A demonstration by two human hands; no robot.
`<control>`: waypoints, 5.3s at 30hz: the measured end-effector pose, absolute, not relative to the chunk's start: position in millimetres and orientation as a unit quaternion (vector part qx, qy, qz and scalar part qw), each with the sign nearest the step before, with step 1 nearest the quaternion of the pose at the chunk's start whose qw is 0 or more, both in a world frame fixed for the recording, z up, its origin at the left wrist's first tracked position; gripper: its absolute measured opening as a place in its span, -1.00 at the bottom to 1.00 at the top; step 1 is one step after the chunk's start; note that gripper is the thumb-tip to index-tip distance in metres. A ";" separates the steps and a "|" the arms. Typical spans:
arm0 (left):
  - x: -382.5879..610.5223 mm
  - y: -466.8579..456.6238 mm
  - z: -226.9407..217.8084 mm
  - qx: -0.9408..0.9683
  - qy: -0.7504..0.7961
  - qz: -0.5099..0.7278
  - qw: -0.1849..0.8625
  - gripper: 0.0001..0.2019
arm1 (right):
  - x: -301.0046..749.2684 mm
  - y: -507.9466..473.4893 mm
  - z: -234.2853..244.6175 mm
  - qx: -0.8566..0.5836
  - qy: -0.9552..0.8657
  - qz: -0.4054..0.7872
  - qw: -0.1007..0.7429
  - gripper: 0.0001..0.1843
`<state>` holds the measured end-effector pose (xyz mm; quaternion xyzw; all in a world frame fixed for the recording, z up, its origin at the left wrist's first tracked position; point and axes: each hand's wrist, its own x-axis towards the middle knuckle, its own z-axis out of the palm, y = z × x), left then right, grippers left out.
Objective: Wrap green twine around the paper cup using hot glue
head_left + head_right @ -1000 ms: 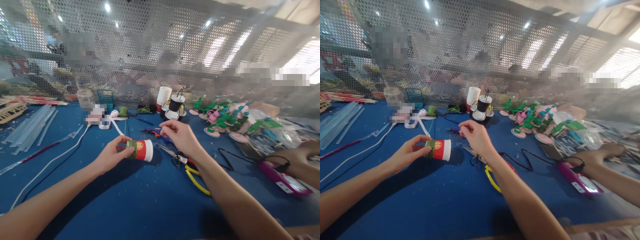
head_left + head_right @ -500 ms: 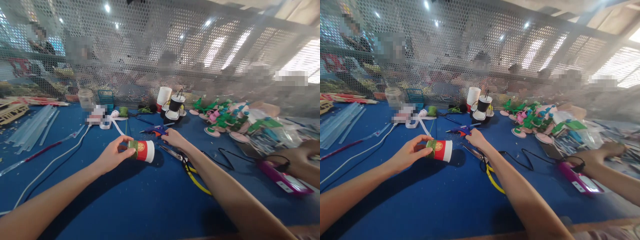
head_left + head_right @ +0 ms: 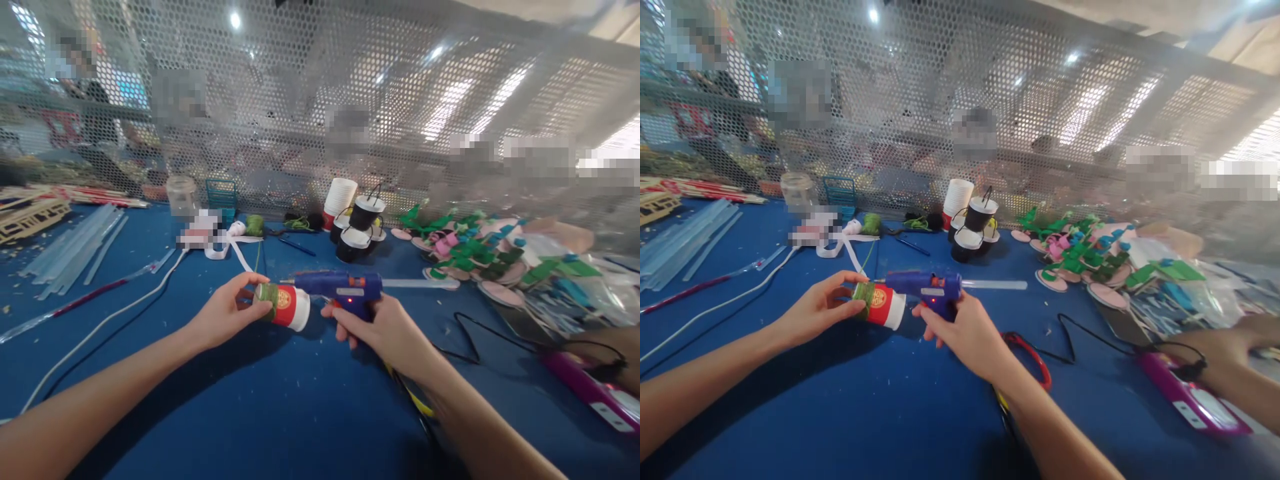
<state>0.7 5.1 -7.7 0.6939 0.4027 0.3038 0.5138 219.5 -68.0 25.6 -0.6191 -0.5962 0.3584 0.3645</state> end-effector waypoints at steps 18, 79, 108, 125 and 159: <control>0.9 9.7 -5.9 0.712 0.436 0.281 0.474 -0.60 | 212.8 -77.0 6.3 -0.631 -0.693 0.162 0.308 -0.87; -6.7 13.8 -12.7 0.858 0.239 0.343 0.299 -0.71 | 215.7 -75.4 16.3 -0.673 -0.652 0.191 0.293 -0.79; -1.3 10.0 -5.7 0.739 0.378 0.318 0.458 -0.65 | 215.7 -76.4 16.4 -0.607 -0.724 0.113 0.308 -0.88; -0.6 10.0 -2.8 0.709 0.424 0.298 0.479 -0.64 | 214.1 -78.4 13.9 -0.609 -0.720 0.147 0.299 -0.87; -1.6 9.2 -7.5 0.714 0.370 0.323 0.499 -0.64 | 212.4 -75.2 23.9 -0.690 -0.588 0.298 0.299 -0.80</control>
